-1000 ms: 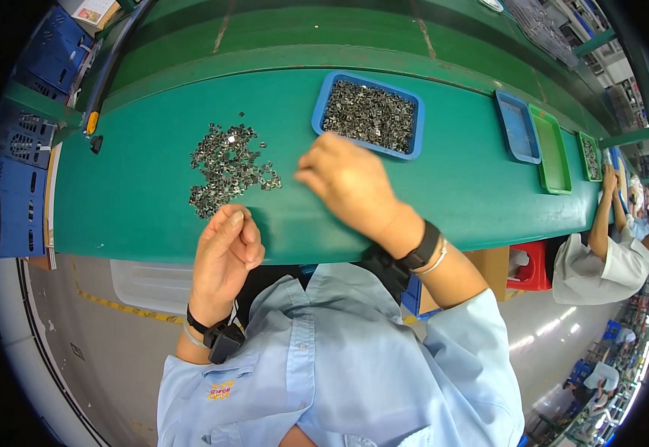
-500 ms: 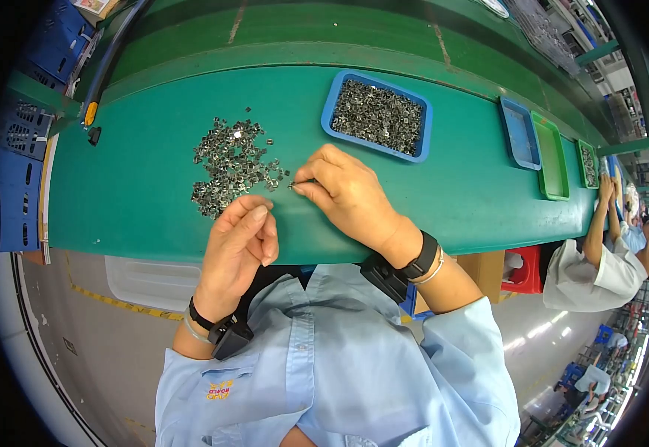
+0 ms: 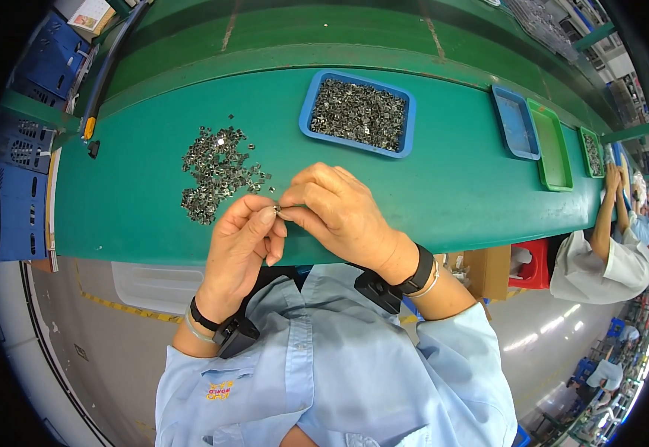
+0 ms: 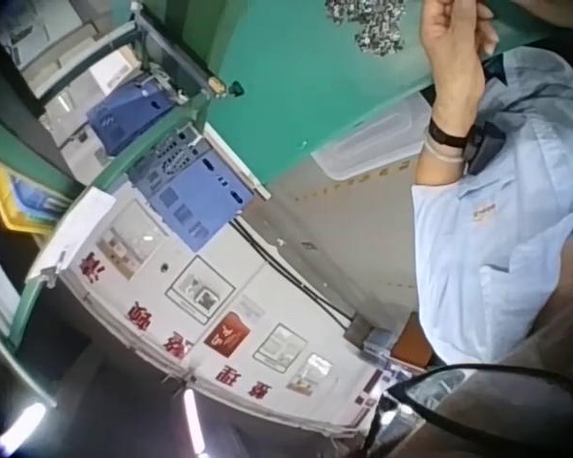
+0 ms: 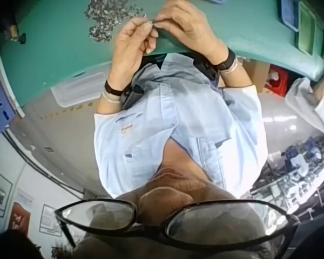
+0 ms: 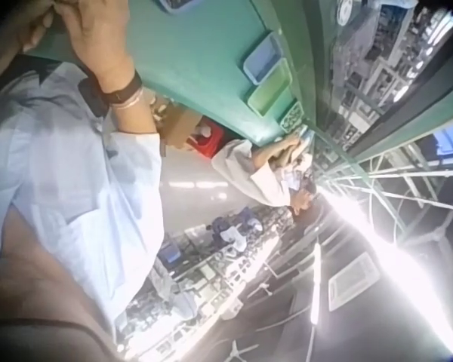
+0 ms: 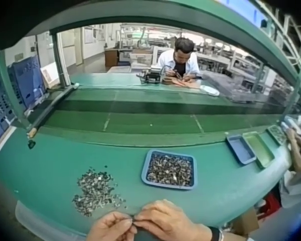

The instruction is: The person picks up a small metal component from a pile by hand, inspects it while turning it over, and then places it into a blue tray, repeating this process for several more pieces.

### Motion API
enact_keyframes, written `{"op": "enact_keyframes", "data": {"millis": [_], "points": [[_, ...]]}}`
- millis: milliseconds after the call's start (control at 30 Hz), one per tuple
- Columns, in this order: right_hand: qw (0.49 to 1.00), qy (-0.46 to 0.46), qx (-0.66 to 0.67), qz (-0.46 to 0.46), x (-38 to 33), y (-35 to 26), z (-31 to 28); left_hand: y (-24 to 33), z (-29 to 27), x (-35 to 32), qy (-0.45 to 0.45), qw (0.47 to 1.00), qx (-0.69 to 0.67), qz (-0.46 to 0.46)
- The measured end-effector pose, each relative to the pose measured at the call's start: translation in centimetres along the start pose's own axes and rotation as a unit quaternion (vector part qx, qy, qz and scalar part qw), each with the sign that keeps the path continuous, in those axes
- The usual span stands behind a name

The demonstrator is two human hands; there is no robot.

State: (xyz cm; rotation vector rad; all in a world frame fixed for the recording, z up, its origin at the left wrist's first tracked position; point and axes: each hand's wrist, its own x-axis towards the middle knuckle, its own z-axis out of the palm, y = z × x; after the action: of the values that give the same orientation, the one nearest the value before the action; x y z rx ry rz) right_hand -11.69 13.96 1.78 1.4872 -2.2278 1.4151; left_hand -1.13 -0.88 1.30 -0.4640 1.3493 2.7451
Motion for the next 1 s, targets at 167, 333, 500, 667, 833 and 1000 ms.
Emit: {"op": "enact_keyframes", "data": {"millis": [167,333,500,667,833,1000], "points": [[1.0,0.016,0.026,0.008,-0.8,-0.1,-0.1,-0.2,0.6,-0.3,-0.003,1.0,0.008,0.005],[0.999,-0.006,0.051,0.008,-0.9,-0.3,-0.6,-0.1,0.8,-0.7,-0.021,1.0,-0.012,0.006],[0.998,-0.014,0.067,0.005,-0.8,-1.2,-0.6,-0.4,0.6,-1.0,-0.028,0.999,-0.041,0.001],[0.997,0.013,0.079,0.012,-1.3,-2.2,0.0,-0.7,0.6,-1.5,-0.027,0.998,-0.058,0.015],[0.995,0.021,0.09,0.024,-1.5,-2.7,0.5,-1.2,0.4,-1.8,-0.033,0.996,-0.083,0.015],[0.99,0.02,0.129,0.057,-1.8,-3.3,0.9,-1.9,0.1,-1.8,-0.072,0.988,-0.128,0.041]]}}
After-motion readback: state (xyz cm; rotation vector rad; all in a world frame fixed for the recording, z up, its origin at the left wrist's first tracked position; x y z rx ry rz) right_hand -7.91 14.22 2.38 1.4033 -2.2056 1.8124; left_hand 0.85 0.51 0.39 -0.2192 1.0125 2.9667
